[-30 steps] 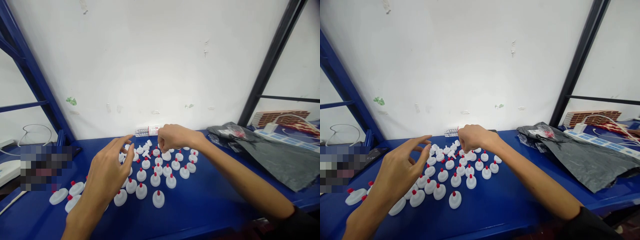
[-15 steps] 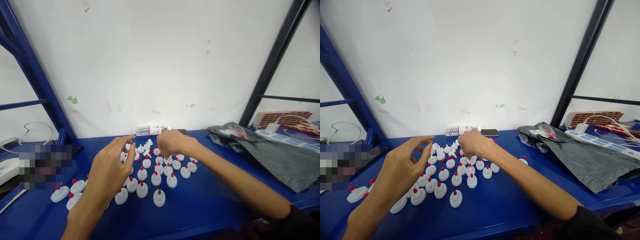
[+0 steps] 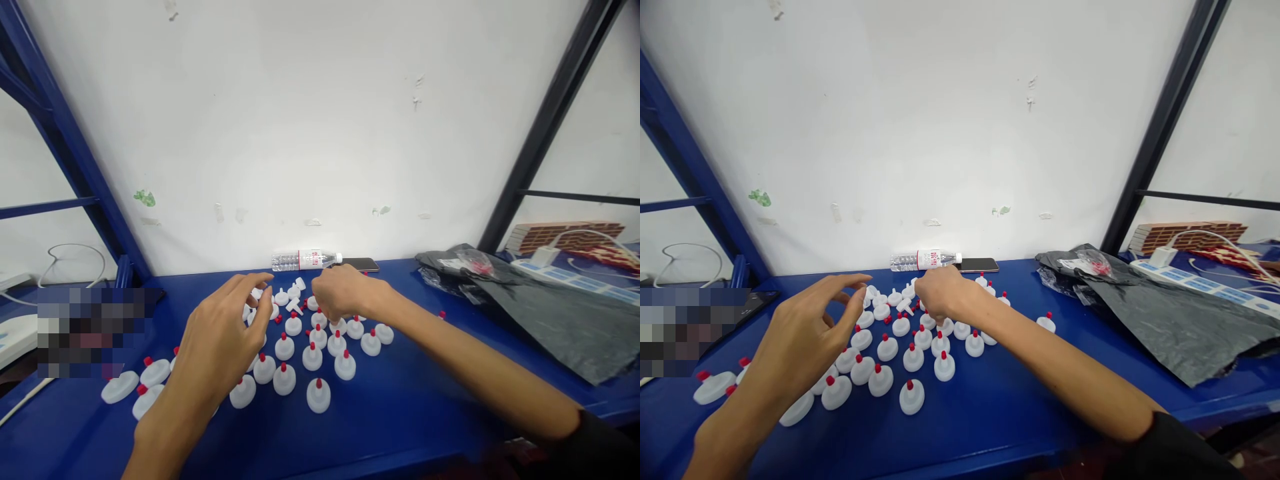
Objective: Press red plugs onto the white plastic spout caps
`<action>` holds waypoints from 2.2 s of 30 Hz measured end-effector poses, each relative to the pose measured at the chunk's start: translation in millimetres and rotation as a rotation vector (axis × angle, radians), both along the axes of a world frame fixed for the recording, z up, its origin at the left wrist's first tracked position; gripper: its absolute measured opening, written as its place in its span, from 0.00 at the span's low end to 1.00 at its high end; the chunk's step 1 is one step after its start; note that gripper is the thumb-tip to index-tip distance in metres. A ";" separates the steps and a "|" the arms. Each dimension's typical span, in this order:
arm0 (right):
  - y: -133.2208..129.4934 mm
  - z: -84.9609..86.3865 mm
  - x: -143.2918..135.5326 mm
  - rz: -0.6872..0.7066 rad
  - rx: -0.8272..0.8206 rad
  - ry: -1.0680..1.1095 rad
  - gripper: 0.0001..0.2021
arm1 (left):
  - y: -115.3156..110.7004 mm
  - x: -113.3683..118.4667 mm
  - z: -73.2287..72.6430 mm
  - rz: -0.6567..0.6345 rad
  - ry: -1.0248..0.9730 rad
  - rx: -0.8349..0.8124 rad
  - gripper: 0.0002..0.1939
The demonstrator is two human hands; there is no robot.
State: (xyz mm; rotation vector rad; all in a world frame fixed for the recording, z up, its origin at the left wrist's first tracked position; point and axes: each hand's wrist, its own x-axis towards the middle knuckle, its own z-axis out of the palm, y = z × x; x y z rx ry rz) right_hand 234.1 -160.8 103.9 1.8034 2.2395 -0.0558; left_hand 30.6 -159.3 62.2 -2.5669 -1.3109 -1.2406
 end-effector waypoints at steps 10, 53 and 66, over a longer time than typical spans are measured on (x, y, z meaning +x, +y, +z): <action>-4.9 8.6 -4.0 -0.002 -0.051 -0.008 0.08 | 0.1 -0.1 0.1 -0.007 0.011 -0.013 0.14; 46.7 -52.5 14.1 0.425 0.206 0.341 0.11 | 0.3 -0.5 -0.9 -0.015 0.052 -0.014 0.14; 13.8 3.5 10.5 0.370 0.348 0.837 0.13 | 1.1 0.0 -1.3 0.026 0.112 -0.039 0.27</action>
